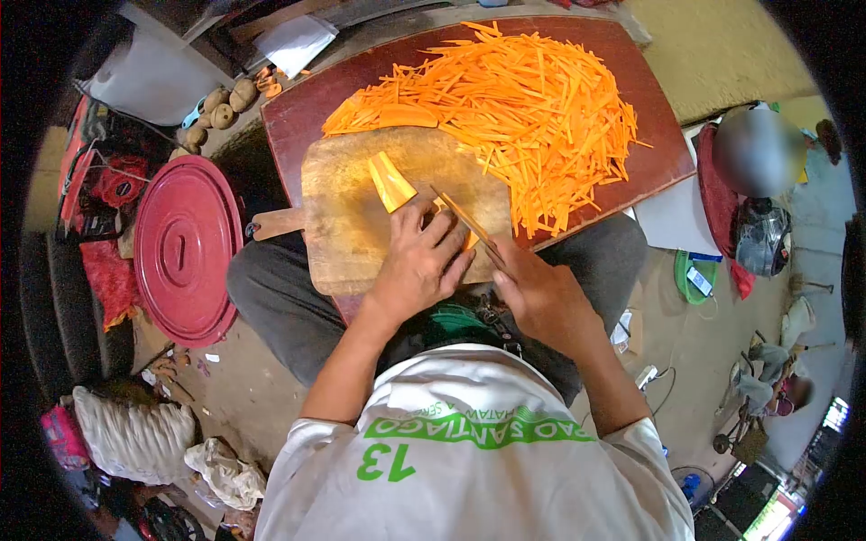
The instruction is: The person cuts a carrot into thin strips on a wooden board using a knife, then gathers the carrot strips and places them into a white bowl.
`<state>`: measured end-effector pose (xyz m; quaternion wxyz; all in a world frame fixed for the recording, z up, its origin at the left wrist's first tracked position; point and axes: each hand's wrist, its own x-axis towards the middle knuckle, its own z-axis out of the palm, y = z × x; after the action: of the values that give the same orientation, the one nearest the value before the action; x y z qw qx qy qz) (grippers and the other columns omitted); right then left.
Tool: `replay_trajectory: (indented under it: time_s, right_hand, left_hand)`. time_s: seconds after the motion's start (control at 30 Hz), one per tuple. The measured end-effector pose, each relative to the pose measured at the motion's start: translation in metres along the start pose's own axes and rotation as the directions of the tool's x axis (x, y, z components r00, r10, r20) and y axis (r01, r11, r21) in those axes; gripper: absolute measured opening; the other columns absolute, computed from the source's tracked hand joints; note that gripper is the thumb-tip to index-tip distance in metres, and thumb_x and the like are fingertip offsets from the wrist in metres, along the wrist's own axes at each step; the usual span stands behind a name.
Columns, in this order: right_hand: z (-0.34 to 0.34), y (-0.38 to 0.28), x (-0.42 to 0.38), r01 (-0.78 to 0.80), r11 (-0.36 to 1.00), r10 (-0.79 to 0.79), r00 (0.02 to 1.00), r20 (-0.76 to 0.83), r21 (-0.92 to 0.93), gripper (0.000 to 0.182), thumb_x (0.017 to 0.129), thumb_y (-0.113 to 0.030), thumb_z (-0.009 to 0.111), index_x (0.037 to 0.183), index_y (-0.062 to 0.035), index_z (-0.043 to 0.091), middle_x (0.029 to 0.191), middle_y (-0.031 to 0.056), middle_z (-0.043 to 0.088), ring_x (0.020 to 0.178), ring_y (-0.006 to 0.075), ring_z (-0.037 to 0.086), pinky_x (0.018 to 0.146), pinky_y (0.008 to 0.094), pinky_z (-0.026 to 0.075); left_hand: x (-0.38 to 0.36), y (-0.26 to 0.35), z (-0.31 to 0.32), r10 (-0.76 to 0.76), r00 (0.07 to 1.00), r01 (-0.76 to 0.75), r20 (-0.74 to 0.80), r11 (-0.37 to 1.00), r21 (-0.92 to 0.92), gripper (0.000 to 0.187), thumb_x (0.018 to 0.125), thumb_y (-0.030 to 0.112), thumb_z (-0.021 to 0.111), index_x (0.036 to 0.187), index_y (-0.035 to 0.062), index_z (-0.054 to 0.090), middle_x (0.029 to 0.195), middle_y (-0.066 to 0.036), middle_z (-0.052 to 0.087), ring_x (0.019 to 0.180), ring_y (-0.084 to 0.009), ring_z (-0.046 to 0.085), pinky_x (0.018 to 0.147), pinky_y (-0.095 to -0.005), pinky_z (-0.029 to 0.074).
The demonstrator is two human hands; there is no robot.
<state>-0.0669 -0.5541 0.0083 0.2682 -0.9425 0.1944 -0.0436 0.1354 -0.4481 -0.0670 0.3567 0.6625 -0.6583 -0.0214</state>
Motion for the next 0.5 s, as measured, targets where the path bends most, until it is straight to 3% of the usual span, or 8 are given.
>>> replay_trajectory:
  time_s: [0.03, 0.13, 0.23, 0.33, 0.5]
  right_hand:
    - [0.004, 0.004, 0.000, 0.060, 0.998, -0.062, 0.997, -0.049, -0.029, 0.042, 0.109, -0.017, 0.058, 0.147, -0.0012, 0.050, 0.117, 0.0258, 0.071, 0.103, 0.0455, 0.072, 0.078, 0.0556, 0.059]
    - [-0.007, -0.006, 0.018, -0.200, 0.965, 0.183, 0.977, 0.113, 0.168, 0.043, 0.108, -0.018, 0.059, 0.148, -0.0028, 0.051, 0.115, 0.0275, 0.071, 0.107, 0.0478, 0.070, 0.082, 0.0579, 0.057]
    - [0.003, -0.005, 0.016, -0.172, 0.973, 0.163, 0.984, 0.069, 0.152, 0.044, 0.108, -0.017, 0.060, 0.149, -0.0046, 0.050, 0.116, 0.0297, 0.070, 0.110, 0.0499, 0.069, 0.087, 0.0582, 0.056]
    - [-0.007, -0.012, -0.002, -0.240, 0.948, 0.225, 0.970, 0.092, 0.207, 0.046, 0.108, -0.018, 0.061, 0.152, -0.0054, 0.049, 0.120, 0.0293, 0.070, 0.114, 0.0500, 0.068, 0.091, 0.0557, 0.057]
    - [-0.010, -0.017, -0.022, -0.250, 0.961, 0.237, 0.965, 0.117, 0.118, 0.050, 0.108, -0.019, 0.062, 0.153, -0.0055, 0.047, 0.123, 0.0265, 0.072, 0.115, 0.0495, 0.068, 0.090, 0.0552, 0.057]
  left_hand:
    - [0.000, 0.000, 0.001, 0.001, 1.000, -0.001, -0.024, 1.000, -0.002, 0.031, 0.087, 0.020, 0.082, 0.111, 0.0021, 0.078, 0.120, -0.015, 0.065, 0.128, -0.0429, 0.056, 0.111, -0.0588, 0.042]
    - [-0.004, 0.000, 0.004, -0.014, 1.000, 0.013, -0.016, 1.000, -0.016, 0.032, 0.086, 0.020, 0.083, 0.112, 0.0018, 0.077, 0.120, -0.015, 0.065, 0.129, -0.0431, 0.056, 0.111, -0.0583, 0.043]
    - [-0.006, 0.003, 0.002, -0.013, 0.999, 0.014, -0.043, 1.000, 0.008, 0.032, 0.087, 0.021, 0.083, 0.113, 0.0026, 0.077, 0.121, -0.015, 0.065, 0.129, -0.0423, 0.056, 0.111, -0.0572, 0.042]
    - [-0.008, 0.003, 0.000, -0.020, 0.998, 0.022, -0.053, 0.999, 0.027, 0.032, 0.088, 0.022, 0.082, 0.114, 0.0041, 0.077, 0.122, -0.014, 0.065, 0.129, -0.0413, 0.056, 0.110, -0.0565, 0.041]
    - [-0.009, 0.002, 0.002, -0.039, 0.999, 0.040, -0.018, 0.998, 0.050, 0.032, 0.089, 0.025, 0.082, 0.114, 0.0060, 0.077, 0.123, -0.013, 0.065, 0.131, -0.0398, 0.055, 0.107, -0.0563, 0.040]
